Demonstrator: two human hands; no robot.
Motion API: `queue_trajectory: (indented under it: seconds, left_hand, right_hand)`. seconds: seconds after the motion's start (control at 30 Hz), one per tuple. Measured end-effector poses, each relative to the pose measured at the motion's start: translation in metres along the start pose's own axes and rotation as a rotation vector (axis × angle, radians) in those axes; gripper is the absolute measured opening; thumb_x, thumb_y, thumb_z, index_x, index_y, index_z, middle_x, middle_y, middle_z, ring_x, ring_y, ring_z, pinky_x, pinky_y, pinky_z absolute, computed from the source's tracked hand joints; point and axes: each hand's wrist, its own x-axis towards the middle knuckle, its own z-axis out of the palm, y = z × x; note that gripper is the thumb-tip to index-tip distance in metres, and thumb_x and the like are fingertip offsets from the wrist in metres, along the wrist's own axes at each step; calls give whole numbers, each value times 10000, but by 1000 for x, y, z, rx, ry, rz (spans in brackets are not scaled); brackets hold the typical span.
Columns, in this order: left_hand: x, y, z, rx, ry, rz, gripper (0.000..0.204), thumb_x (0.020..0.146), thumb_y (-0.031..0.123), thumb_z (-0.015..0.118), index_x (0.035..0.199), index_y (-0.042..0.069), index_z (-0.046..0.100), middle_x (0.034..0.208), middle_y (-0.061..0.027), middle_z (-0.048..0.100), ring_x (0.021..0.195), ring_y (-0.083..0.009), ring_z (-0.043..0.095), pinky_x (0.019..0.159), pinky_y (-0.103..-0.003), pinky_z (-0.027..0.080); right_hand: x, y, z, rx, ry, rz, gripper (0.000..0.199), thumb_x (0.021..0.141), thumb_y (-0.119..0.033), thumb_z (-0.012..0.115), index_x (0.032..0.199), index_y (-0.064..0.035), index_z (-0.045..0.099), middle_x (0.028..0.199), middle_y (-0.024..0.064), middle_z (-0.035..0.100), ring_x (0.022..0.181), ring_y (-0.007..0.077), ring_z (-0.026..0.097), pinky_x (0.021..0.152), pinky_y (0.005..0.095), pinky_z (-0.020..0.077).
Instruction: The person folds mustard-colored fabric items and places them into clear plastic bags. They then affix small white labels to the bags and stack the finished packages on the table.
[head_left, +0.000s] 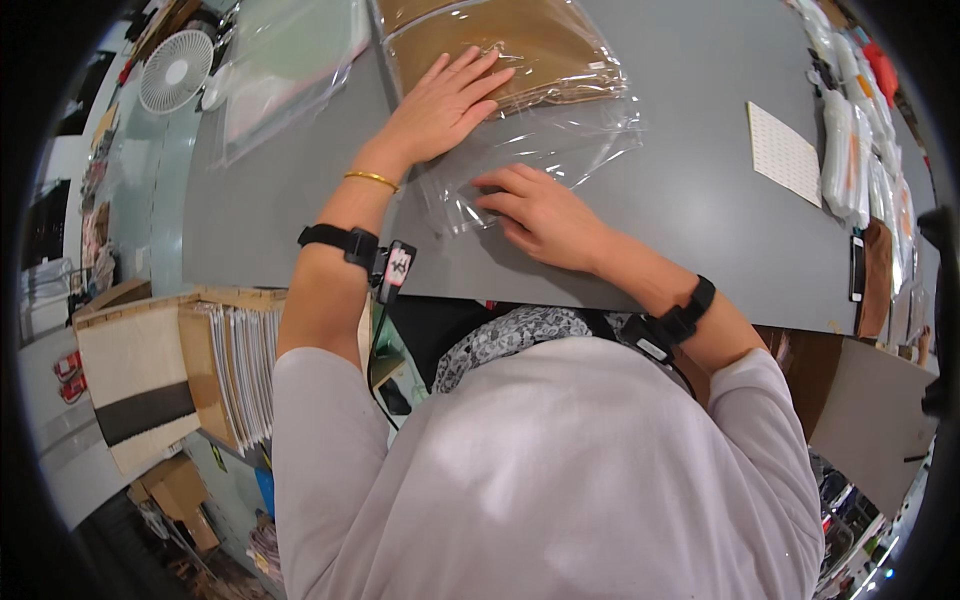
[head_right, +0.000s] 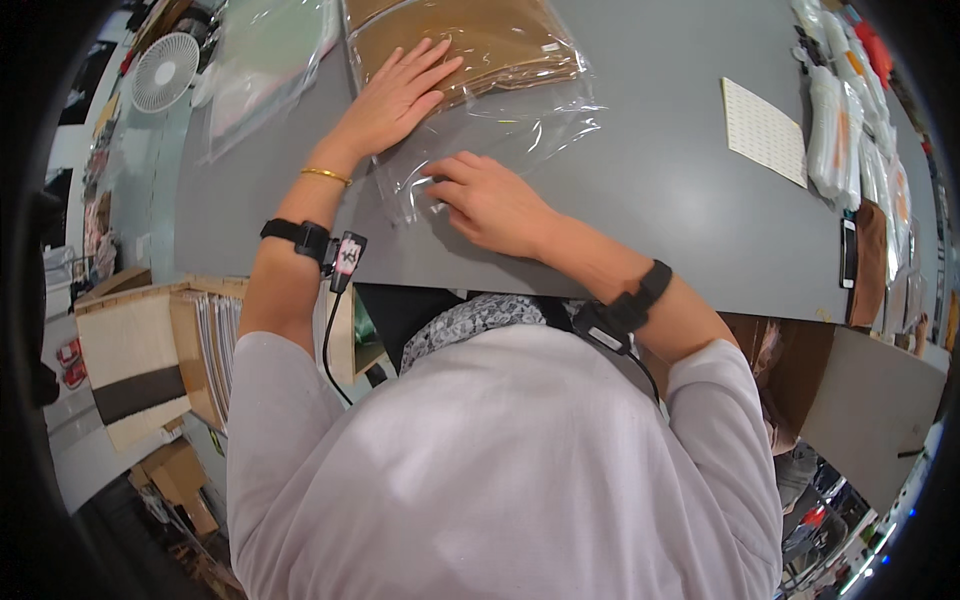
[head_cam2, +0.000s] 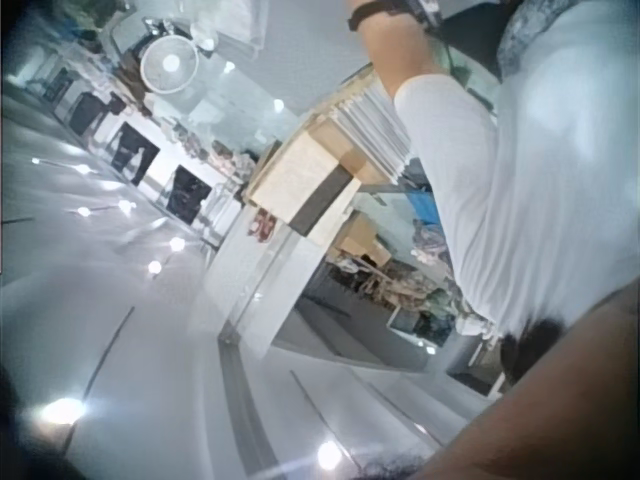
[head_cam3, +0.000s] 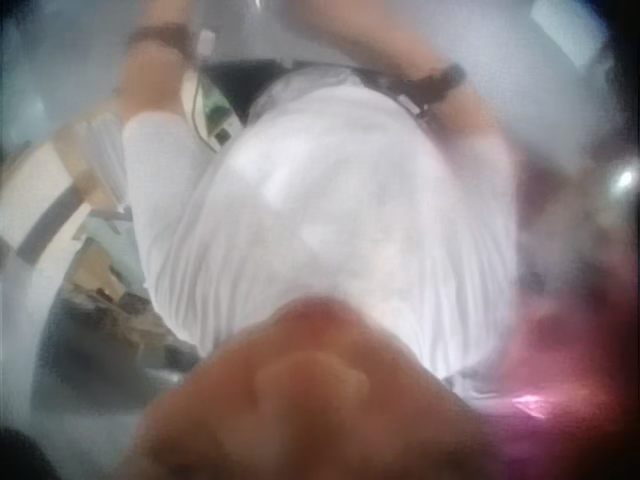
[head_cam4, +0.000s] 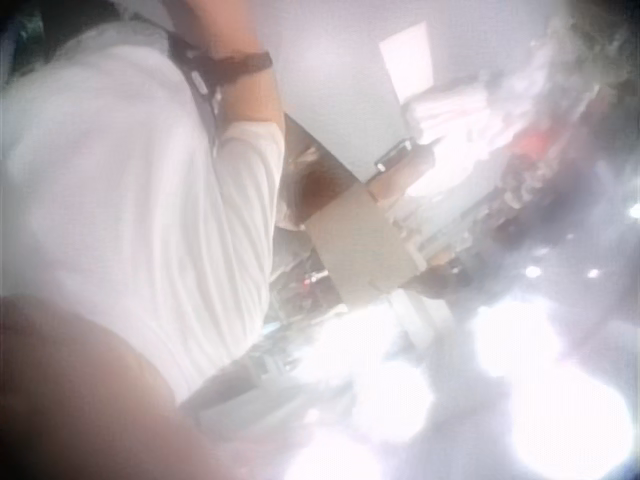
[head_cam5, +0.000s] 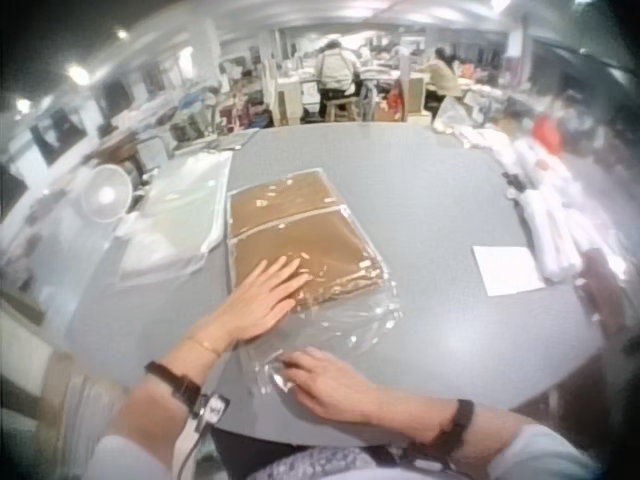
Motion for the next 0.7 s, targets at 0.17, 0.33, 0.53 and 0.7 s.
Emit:
queue_trajectory:
  seconds: [0.17,0.33,0.53,0.7]
  left_hand:
    - [-11,-3,21,26,44,-3,499,1117,402,467,1596,263,479,1699,-32,385,1589,-262,289,1313,-483,197]
    - [-12,-5,29,61,54,-11,509,1113,415,472,1603,276,469,1701,-29,383,1591,-250,286,1315,-470,197]
    - [-7,0,26,89,17,-26,514,1116,357,455,1618,249,448,1722,-22,343,1602,-241,260,1329,-451,164]
    - [-12,1,24,106,9,-34,501,1127,396,434,1619,302,445,1720,2,349,1595,-224,275,1325,-439,167]
  right_hand:
    - [-9,-2,25,159,-42,53,208,817,23,657,1004,-35,727,1170,82,681,1071,315,621,910,421,545]
    - [-10,-15,21,81,8,177,177,822,-13,689,996,-42,688,1029,84,645,1031,302,617,857,420,544]
    - [-9,-6,44,-155,-35,103,172,840,-54,660,1011,-51,660,1009,116,602,1002,329,605,890,416,517]
    - [-163,-20,-89,-191,21,565,140,947,-30,599,1080,-38,642,1061,175,612,1042,408,594,902,478,500]
